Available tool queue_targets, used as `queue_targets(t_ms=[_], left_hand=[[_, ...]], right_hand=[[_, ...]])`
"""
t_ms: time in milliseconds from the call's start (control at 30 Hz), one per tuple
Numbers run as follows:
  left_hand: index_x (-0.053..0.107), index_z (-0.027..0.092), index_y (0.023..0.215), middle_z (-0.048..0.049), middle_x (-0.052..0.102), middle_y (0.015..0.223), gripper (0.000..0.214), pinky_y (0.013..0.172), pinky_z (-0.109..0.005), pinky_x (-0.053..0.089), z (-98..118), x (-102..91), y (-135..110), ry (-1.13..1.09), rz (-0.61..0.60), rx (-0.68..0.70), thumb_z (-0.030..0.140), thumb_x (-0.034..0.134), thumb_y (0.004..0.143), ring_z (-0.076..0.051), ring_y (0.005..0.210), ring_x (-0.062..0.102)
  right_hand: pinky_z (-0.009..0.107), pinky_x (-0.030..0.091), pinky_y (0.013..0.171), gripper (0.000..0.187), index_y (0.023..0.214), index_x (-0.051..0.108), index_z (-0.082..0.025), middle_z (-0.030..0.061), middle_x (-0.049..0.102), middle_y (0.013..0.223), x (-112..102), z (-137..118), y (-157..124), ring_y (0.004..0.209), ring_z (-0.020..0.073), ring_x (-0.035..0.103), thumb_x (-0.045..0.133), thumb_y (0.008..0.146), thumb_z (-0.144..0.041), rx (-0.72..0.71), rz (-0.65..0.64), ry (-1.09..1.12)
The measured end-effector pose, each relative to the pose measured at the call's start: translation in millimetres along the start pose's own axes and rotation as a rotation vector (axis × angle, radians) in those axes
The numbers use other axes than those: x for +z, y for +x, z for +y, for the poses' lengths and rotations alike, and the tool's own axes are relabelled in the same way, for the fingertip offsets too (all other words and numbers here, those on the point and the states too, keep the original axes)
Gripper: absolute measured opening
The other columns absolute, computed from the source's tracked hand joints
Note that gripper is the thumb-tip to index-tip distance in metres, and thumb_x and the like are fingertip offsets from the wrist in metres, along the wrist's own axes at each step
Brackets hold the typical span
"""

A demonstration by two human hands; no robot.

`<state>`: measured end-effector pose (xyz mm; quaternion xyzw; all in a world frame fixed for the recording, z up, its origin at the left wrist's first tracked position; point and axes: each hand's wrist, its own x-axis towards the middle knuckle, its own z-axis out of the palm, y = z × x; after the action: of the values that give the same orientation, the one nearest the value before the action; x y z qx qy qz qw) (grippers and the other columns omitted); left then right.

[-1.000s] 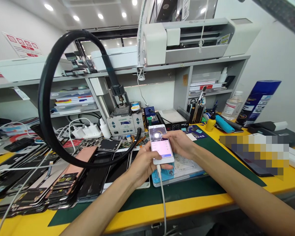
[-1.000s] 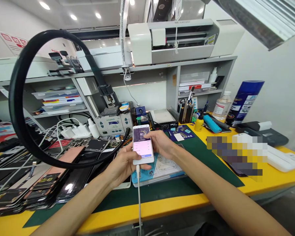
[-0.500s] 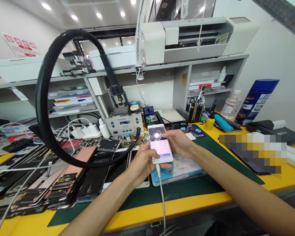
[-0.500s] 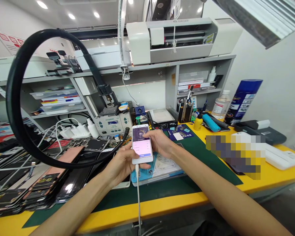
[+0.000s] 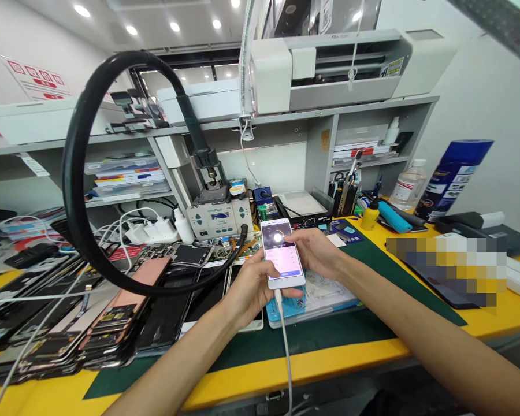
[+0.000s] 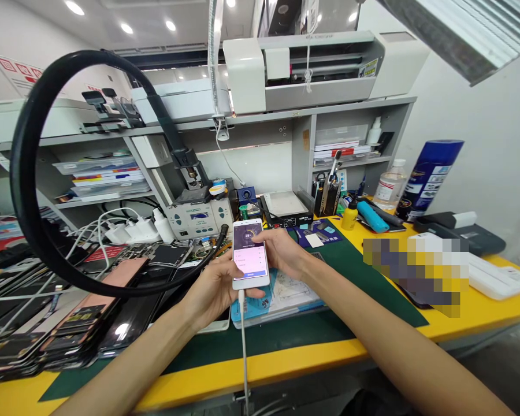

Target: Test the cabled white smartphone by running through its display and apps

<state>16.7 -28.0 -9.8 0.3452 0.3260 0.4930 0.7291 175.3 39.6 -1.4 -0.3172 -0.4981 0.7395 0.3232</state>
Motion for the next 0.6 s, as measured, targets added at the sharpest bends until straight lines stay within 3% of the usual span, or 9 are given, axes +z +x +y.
queue_targets(t_ms=[233,600], left_hand=[[0.053,0.017,0.125,-0.0076,0.068,0.105,0.064,0.074,-0.037,0.062,-3.6,-1.5,0.6,0.041,0.012,0.019,-0.005,0.058,0.065,-0.020,0.086,0.068],[0.053,0.017,0.127,-0.0080,0.067,0.106,0.063,0.074,-0.041,0.062,0.2,-0.9,-0.5,-0.033,-0.018,-0.006,0.000,0.051,0.067,-0.021,0.086,0.067]], right_hand=[[0.032,0.044,0.066,0.030,0.099,0.069,-0.012,0.0087,0.073,0.084,0.7,-0.6,0.6,0.070,0.0214,0.061,0.054,0.081,-0.030,0.004,-0.013,0.011],[0.031,0.042,0.064,0.030,0.101,0.069,-0.012,0.0077,0.073,0.080,2.2,-2.3,0.0,0.067,0.0213,0.060,0.054,0.080,-0.027,0.011,0.013,0.012]])
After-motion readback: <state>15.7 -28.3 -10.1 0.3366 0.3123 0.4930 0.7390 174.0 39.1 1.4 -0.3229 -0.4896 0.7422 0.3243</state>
